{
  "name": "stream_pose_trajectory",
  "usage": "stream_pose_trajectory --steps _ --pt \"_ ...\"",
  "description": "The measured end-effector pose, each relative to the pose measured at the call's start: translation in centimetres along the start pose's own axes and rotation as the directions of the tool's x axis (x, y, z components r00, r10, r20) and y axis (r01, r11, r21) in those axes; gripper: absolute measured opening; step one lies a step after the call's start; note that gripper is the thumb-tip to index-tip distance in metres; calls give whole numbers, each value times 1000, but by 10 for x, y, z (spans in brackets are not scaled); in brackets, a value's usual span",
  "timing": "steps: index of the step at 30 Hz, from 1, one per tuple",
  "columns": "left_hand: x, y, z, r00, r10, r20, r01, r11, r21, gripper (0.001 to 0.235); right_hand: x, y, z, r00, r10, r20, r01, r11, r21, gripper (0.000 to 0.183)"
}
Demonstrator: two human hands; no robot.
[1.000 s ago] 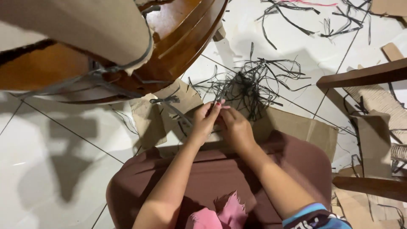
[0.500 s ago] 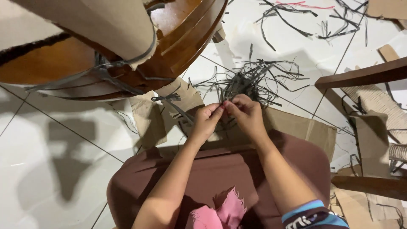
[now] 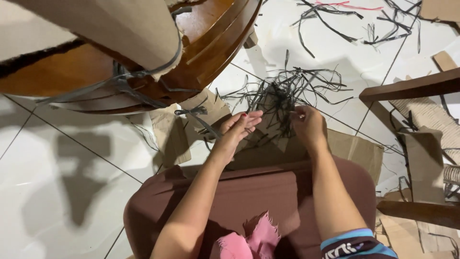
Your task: Wrapping the legs of a wooden chair with cardboard and securing it with twisted wire ties for protection.
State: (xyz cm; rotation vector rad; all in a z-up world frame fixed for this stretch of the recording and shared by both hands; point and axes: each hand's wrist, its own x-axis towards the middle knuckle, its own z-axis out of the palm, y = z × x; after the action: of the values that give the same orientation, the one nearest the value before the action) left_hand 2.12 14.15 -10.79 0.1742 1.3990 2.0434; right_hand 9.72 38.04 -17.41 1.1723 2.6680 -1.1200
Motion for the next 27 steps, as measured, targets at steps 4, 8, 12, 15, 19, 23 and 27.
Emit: stream_pose_trajectory --steps 4,8,12,15,19,23,27 --pt "-14 6 0 999 40 9 -41 992 120 39 -46 -68 -7 999 -45 17 41 981 191 30" --pt "-19 -19 -21 999 15 -30 5 805 594 32 -94 -132 0 989 -143 24 92 748 658 19" --pt "-77 62 -12 995 -78 62 -17 478 878 34 -95 -143 20 992 -124 20 39 461 887 22" --pt "-97 71 -64 958 -261 -121 209 345 915 30 -99 -157 16 983 -170 -64 164 673 721 23" --pt "-95 95 -96 943 -183 -278 328 373 868 38 -70 -171 28 848 -495 -191 530 777 339 19" --pt "-60 117 -97 913 -35 -407 307 715 628 53 -11 -180 58 704 -703 -100 710 701 73 9" --pt "23 45 -131 946 -40 -322 -46 966 -255 43 15 -174 62 622 -783 -15 783 622 26 13"
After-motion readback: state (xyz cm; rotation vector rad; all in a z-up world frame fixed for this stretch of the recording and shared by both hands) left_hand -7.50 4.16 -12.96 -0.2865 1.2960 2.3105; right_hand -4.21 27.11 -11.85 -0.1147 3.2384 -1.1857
